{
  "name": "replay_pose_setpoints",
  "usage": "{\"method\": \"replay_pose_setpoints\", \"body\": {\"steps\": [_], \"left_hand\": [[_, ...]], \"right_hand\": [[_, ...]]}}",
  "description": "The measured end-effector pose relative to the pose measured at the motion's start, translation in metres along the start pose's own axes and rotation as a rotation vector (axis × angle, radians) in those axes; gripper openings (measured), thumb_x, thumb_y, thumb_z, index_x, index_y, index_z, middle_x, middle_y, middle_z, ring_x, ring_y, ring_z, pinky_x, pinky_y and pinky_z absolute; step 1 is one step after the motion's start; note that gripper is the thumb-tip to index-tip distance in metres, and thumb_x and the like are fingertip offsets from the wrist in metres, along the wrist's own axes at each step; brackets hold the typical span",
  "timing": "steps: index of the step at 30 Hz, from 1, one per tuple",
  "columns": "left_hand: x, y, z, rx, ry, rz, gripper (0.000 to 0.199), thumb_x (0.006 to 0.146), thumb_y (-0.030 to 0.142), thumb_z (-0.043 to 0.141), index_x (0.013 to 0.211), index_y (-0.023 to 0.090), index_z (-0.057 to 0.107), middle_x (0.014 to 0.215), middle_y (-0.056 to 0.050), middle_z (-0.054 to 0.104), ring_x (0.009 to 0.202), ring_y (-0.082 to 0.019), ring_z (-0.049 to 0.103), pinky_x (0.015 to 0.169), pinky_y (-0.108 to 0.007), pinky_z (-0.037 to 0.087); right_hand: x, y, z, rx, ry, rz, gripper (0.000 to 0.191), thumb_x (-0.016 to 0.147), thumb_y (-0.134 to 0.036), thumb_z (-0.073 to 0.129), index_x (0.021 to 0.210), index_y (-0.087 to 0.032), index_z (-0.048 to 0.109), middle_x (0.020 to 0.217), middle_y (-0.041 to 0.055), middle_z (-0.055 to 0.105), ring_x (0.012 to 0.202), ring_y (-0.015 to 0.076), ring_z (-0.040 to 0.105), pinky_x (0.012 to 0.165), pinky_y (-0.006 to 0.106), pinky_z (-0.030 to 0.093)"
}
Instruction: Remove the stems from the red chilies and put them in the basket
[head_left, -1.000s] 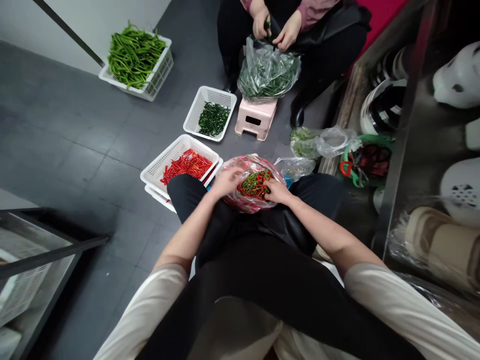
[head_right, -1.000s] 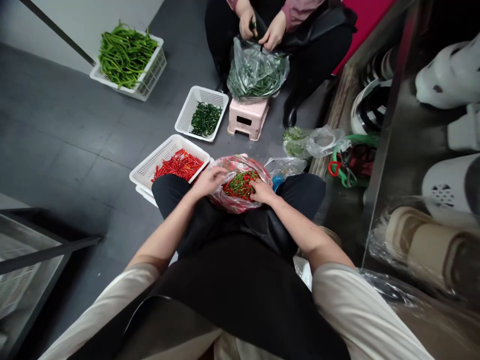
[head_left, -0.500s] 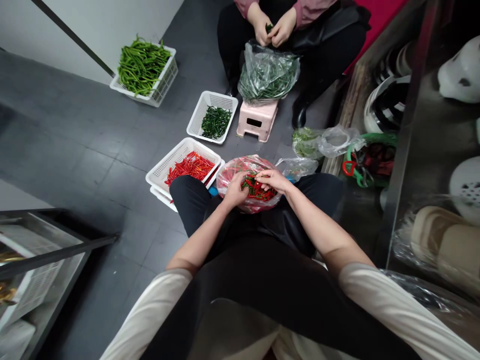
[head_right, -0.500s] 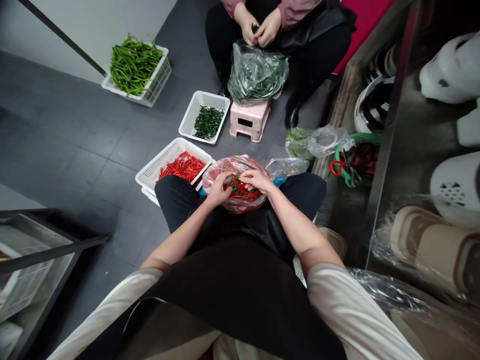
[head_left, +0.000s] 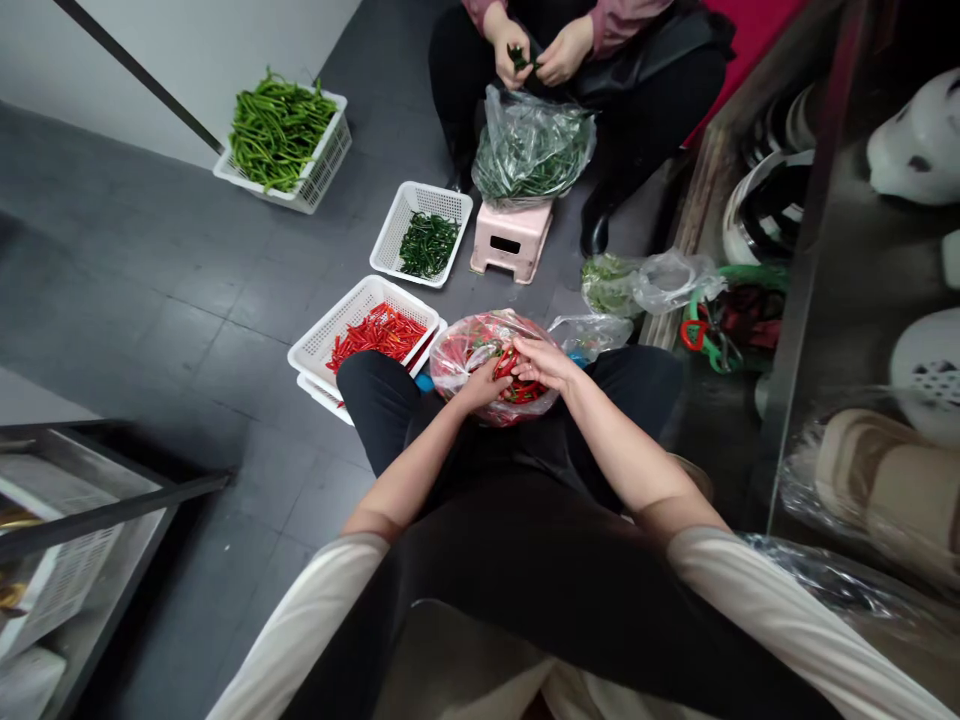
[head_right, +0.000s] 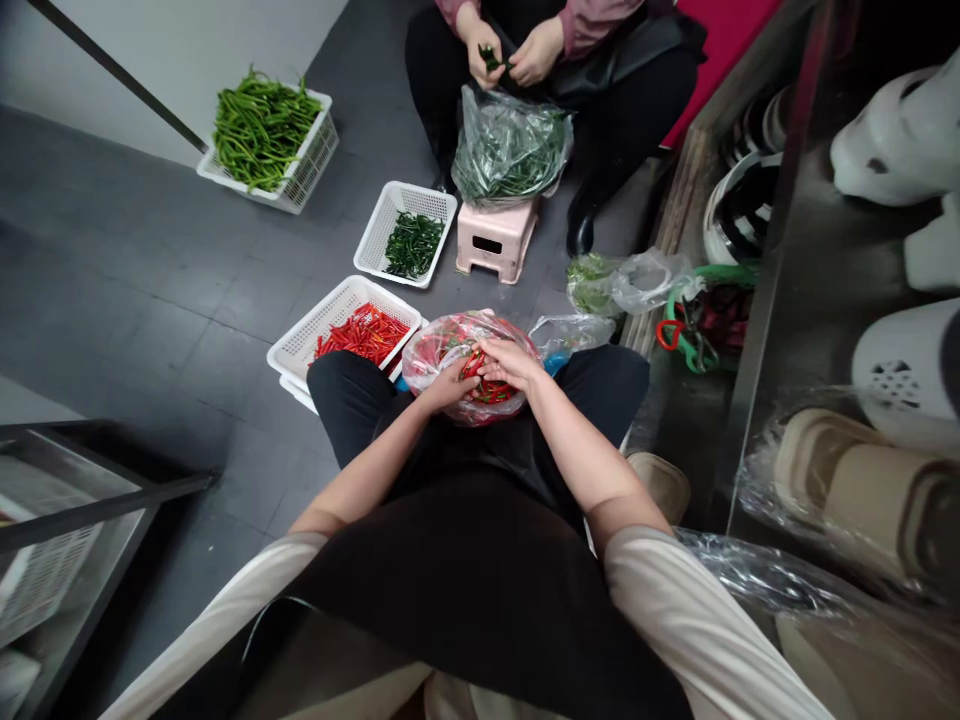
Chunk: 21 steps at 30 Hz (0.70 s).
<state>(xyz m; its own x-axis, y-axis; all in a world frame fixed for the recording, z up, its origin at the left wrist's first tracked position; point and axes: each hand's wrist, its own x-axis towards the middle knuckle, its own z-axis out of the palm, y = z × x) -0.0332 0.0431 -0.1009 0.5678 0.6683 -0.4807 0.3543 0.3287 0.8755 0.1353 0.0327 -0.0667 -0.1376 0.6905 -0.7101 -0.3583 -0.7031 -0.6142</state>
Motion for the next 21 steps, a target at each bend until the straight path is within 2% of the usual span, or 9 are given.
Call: {"method": "replay_pose_setpoints", "body": {"steps": [2, 5, 9, 12, 14, 16, 21], "left_hand": [[-0.001, -0.003, 0.000, -0.140, -0.007, -0.048, 0.037, 0.082, 0.021, 0.060, 0.119, 0.015, 0.054, 0.073, -0.001, 0.061, 0.059, -0.014, 0.057, 0.066, -0.031, 0.049], [-0.003, -0.002, -0.002, -0.279, 0.000, -0.117, 0.030, 0.081, 0.018, 0.060, 0.111, 0.017, 0.057, 0.068, 0.002, 0.057, 0.058, -0.011, 0.056, 0.062, -0.026, 0.045], [-0.005, -0.002, -0.006, -0.359, -0.044, -0.183, 0.030, 0.078, 0.022, 0.064, 0.107, 0.018, 0.059, 0.071, 0.002, 0.058, 0.059, -0.009, 0.053, 0.063, -0.025, 0.044], [-0.005, -0.006, -0.006, -0.256, -0.053, -0.084, 0.034, 0.077, 0.029, 0.068, 0.108, 0.016, 0.060, 0.076, 0.000, 0.059, 0.061, -0.010, 0.051, 0.068, -0.027, 0.045], [-0.004, -0.008, -0.005, -0.165, -0.012, 0.026, 0.035, 0.075, 0.028, 0.069, 0.106, 0.015, 0.061, 0.084, -0.002, 0.061, 0.071, -0.013, 0.054, 0.077, -0.029, 0.046], [-0.005, -0.010, -0.003, -0.077, 0.039, 0.075, 0.030, 0.075, 0.027, 0.069, 0.102, 0.014, 0.062, 0.088, -0.003, 0.062, 0.080, -0.016, 0.056, 0.084, -0.031, 0.045], [-0.006, -0.019, 0.003, 0.072, 0.082, -0.049, 0.024, 0.076, 0.027, 0.067, 0.096, 0.014, 0.062, 0.078, -0.001, 0.060, 0.074, -0.017, 0.056, 0.078, -0.032, 0.047]], "right_hand": [[0.000, 0.004, -0.001, 0.060, 0.050, -0.007, 0.012, 0.093, -0.027, 0.061, 0.095, -0.015, 0.061, 0.062, -0.0001, 0.066, 0.051, 0.0097, 0.066, 0.046, 0.015, 0.054], [-0.001, 0.010, -0.001, 0.094, 0.072, -0.014, 0.002, 0.092, -0.013, 0.060, 0.092, -0.015, 0.060, 0.065, 0.0003, 0.068, 0.055, 0.0097, 0.068, 0.048, 0.015, 0.055], [-0.004, 0.015, 0.001, 0.066, 0.053, -0.017, 0.015, 0.090, -0.002, 0.053, 0.094, -0.014, 0.061, 0.067, 0.0010, 0.069, 0.056, 0.0080, 0.068, 0.052, 0.014, 0.056], [-0.004, 0.018, 0.004, 0.069, 0.058, -0.037, 0.015, 0.088, -0.002, 0.054, 0.092, -0.014, 0.060, 0.063, -0.0004, 0.067, 0.054, 0.0072, 0.066, 0.053, 0.014, 0.055], [-0.005, 0.021, 0.006, 0.067, 0.064, -0.053, 0.015, 0.085, -0.002, 0.057, 0.091, -0.015, 0.059, 0.061, -0.0011, 0.066, 0.054, 0.0073, 0.065, 0.055, 0.014, 0.056], [-0.005, 0.026, 0.008, 0.049, 0.072, -0.068, 0.016, 0.082, -0.004, 0.060, 0.091, -0.016, 0.058, 0.061, -0.0015, 0.066, 0.054, 0.0080, 0.065, 0.054, 0.015, 0.055], [-0.003, 0.046, 0.008, 0.018, 0.100, -0.121, 0.025, 0.069, -0.008, 0.072, 0.087, -0.018, 0.057, 0.062, -0.0045, 0.063, 0.054, 0.0078, 0.063, 0.052, 0.016, 0.053]]}}
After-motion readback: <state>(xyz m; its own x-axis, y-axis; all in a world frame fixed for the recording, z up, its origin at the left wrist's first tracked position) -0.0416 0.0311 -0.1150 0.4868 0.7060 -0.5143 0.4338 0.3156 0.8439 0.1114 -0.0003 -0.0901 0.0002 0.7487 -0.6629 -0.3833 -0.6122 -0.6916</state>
